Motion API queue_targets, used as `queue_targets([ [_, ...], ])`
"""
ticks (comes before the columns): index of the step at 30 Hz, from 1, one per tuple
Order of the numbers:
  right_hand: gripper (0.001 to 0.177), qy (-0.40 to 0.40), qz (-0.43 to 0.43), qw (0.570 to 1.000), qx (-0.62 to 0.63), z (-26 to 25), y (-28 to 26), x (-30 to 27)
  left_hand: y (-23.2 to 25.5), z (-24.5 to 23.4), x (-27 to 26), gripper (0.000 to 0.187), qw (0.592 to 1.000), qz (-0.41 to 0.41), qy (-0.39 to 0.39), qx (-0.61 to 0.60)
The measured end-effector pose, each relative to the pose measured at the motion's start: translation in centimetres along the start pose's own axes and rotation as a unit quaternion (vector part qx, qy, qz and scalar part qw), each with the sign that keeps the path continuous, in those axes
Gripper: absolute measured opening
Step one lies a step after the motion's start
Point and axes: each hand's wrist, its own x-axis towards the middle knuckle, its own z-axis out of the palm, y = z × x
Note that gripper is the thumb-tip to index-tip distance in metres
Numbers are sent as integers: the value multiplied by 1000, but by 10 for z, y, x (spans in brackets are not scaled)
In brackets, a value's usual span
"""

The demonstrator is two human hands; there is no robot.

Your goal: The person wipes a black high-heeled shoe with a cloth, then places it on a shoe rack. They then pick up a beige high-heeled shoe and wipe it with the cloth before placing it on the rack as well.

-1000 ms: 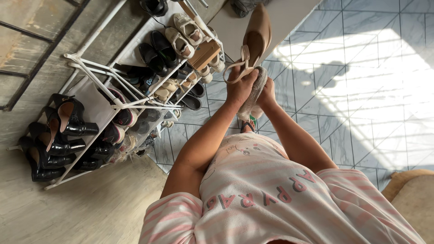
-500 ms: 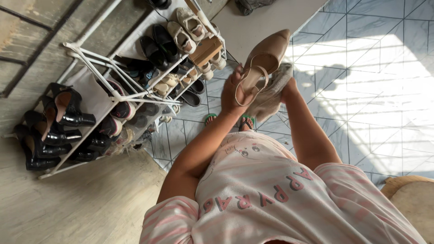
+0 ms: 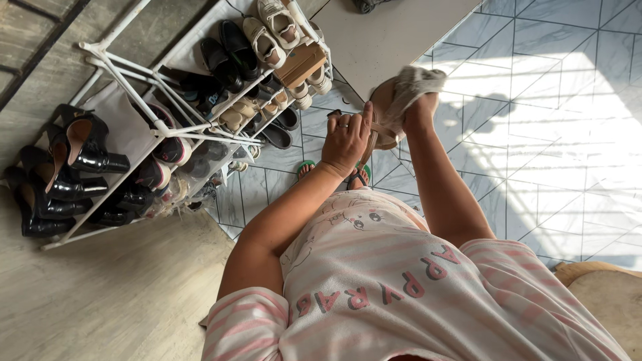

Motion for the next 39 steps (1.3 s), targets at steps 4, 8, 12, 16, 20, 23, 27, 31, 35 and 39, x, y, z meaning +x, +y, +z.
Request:
queue_targets([
  [4, 41, 106, 57, 970, 211, -10, 11, 14, -5, -6, -7, 64, 999, -3, 14, -49],
  [8, 41, 85, 155, 954, 241, -17, 8, 20, -23, -10, -20, 70, 977, -95, -34, -187],
  [12, 27, -153, 145, 948, 238, -21, 16, 9, -28, -10, -35, 87, 913, -232, -26, -335],
  [16, 13, -375, 92, 897, 216, 8, 23, -15, -39, -1, -55, 85, 911, -268, -2, -313],
  [20, 24, -297, 54, 953, -8, 71, 3, -72, -51, 8, -66, 97, 912, -260, -19, -318],
  [23, 23, -232, 75, 970, 1, 117, -14, -95, -66, 2, -79, 110, 910, -253, 3, -329],
  [27, 31, -130, 207, 968, 60, 158, -26, -98, -89, 4, -93, 120, 764, -455, 45, -455],
  [31, 31, -126, 265, 946, 139, 194, 15, -94, -125, 28, -107, 113, 442, -578, 73, -682],
  [35, 41, -183, 288, 928, 151, 240, 60, -95, -167, 34, -102, 107, 384, -623, 134, -668],
  [39, 47, -216, 310, 922, 81, 294, 82, -118, -224, 15, -97, 110, 262, -666, 178, -676],
])
